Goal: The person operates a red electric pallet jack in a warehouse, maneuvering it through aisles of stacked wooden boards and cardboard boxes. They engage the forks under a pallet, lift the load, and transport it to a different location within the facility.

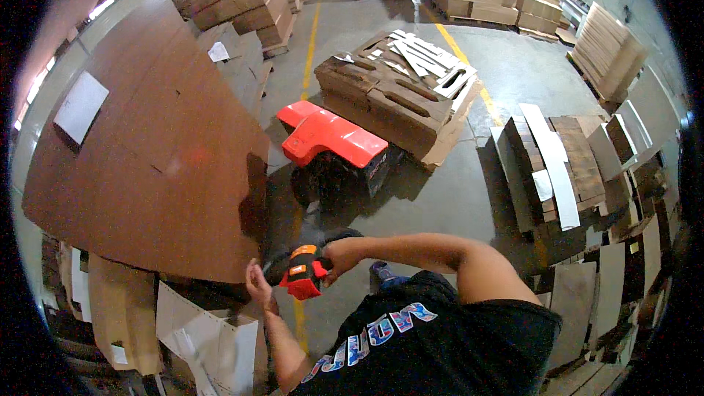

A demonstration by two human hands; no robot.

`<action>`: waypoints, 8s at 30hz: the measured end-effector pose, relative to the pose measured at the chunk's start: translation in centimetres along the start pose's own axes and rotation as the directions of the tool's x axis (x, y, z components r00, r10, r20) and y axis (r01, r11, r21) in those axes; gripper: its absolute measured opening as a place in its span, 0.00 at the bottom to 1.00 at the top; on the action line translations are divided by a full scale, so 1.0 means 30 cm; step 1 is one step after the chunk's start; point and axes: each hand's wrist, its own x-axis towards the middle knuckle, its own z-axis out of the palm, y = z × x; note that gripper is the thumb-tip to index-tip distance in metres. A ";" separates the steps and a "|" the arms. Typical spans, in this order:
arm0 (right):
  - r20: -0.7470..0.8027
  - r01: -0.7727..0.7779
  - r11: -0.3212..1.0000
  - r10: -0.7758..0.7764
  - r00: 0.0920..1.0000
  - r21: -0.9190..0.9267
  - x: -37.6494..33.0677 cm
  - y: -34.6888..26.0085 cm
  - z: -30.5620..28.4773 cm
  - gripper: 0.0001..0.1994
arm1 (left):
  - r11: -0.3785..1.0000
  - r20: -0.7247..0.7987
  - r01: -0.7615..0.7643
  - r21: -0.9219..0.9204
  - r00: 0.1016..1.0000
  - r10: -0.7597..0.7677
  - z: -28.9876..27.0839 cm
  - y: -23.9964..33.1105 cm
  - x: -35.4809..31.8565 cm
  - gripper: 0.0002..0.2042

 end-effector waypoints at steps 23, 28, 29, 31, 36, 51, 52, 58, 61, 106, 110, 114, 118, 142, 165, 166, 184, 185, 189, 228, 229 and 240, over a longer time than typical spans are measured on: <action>0.078 -0.474 0.873 0.484 0.872 -0.118 0.052 -0.365 0.393 0.41 | 0.994 -0.172 -0.076 -0.078 0.983 0.061 -0.323 -0.113 -0.105 0.18; 0.075 -0.515 0.854 0.519 0.851 -0.069 0.114 -0.426 0.517 0.42 | 0.985 -0.152 -0.172 0.002 0.974 0.170 -0.442 -0.014 -0.125 0.16; 0.058 -0.506 0.862 0.507 0.860 -0.044 0.121 -0.435 0.528 0.42 | 0.975 -0.145 -0.221 0.001 0.965 0.218 -0.461 -0.055 -0.113 0.16; -0.002 -0.474 0.880 0.474 0.880 -0.015 0.142 -0.414 0.596 0.42 | 0.958 -0.109 -0.288 -0.012 0.952 0.285 -0.497 -0.093 -0.083 0.15; 0.054 -0.533 0.845 0.534 0.844 -0.032 0.271 -0.464 0.617 0.45 | 0.870 -0.044 -0.441 0.223 0.887 0.461 -0.606 -0.121 0.023 0.18; -0.140 -0.611 0.697 0.695 0.705 0.376 0.829 -0.426 0.735 0.50 | 0.975 -0.038 -0.086 -0.205 0.996 0.080 -0.655 -0.111 0.587 0.18; -0.200 -0.601 0.688 0.709 0.676 0.405 0.883 -0.371 0.753 0.50 | 0.965 0.004 -0.050 -0.256 0.999 0.053 -0.616 -0.084 0.647 0.19; -0.255 -0.608 0.626 0.769 0.587 0.488 1.168 -0.282 0.786 0.50 | 0.864 0.107 0.130 -0.486 0.990 -0.089 -0.663 -0.321 1.048 0.18; -0.325 -0.588 0.606 0.791 0.518 0.536 1.225 -0.206 0.742 0.49 | 0.871 0.159 0.162 -0.463 0.982 -0.098 -0.563 -0.319 1.141 0.17; -0.606 -0.336 0.744 0.666 0.434 0.578 0.478 0.035 -0.725 0.39 | 0.990 0.730 0.077 -0.122 0.682 0.037 1.076 0.461 1.535 0.20; -0.543 -0.479 0.651 0.758 0.362 0.589 0.306 0.117 -0.918 0.41 | 0.982 0.816 -0.138 -0.129 0.548 0.184 1.328 0.546 1.588 0.20; -0.619 -0.534 0.706 0.690 0.375 0.464 0.086 0.061 -1.080 0.44 | 0.884 0.897 -0.409 -0.228 0.263 0.354 1.568 0.581 1.590 0.19; -0.586 -0.710 0.583 0.755 0.295 0.394 -0.104 0.120 -1.259 0.46 | 0.830 0.960 -0.539 -0.143 0.128 0.248 1.769 0.698 1.564 0.18; -0.676 -0.844 0.513 0.679 0.286 0.159 -0.647 0.341 -2.004 0.43 | 0.980 0.995 -0.201 0.010 -0.094 -0.029 2.473 1.143 1.452 0.16; -0.689 -0.863 0.480 0.681 0.250 0.161 -0.468 0.343 -2.587 0.41 | 0.970 0.997 -0.243 -0.012 0.074 0.031 3.025 1.303 1.964 0.17; -0.684 -0.872 0.464 0.688 0.243 0.157 -0.417 0.335 -2.694 0.42 | 0.974 0.999 -0.226 0.028 0.029 -0.022 3.085 1.338 2.078 0.18; -0.681 -0.925 0.380 0.682 0.266 0.019 -0.592 0.299 -3.300 0.36 | 0.999 0.996 -0.044 0.018 -0.085 -0.021 3.345 1.710 2.034 0.22; -0.679 -0.930 0.368 0.684 0.265 0.008 -0.634 0.336 -3.302 0.35 | 0.999 0.997 -0.043 0.033 -0.072 -0.036 3.365 1.692 2.009 0.22; -0.663 -0.921 0.387 0.681 0.310 -0.033 -0.632 0.375 -3.364 0.33 | 0.998 0.999 -0.029 -0.049 0.003 0.049 3.413 1.631 2.036 0.21; -0.569 -0.887 0.432 0.693 0.443 -0.164 -0.104 0.386 -3.241 0.37 | 0.997 0.977 0.071 0.017 0.210 -0.031 2.835 1.511 2.340 0.17; -0.573 -0.901 0.405 0.706 0.417 -0.157 -0.085 0.383 -3.251 0.36 | 0.997 0.978 0.080 -0.004 0.208 -0.013 2.830 1.512 2.351 0.17; -0.614 -0.855 0.455 0.609 0.503 -0.250 -0.081 0.422 -3.295 0.34 | 0.994 0.943 -0.063 -0.084 0.317 0.100 2.881 1.505 2.413 0.20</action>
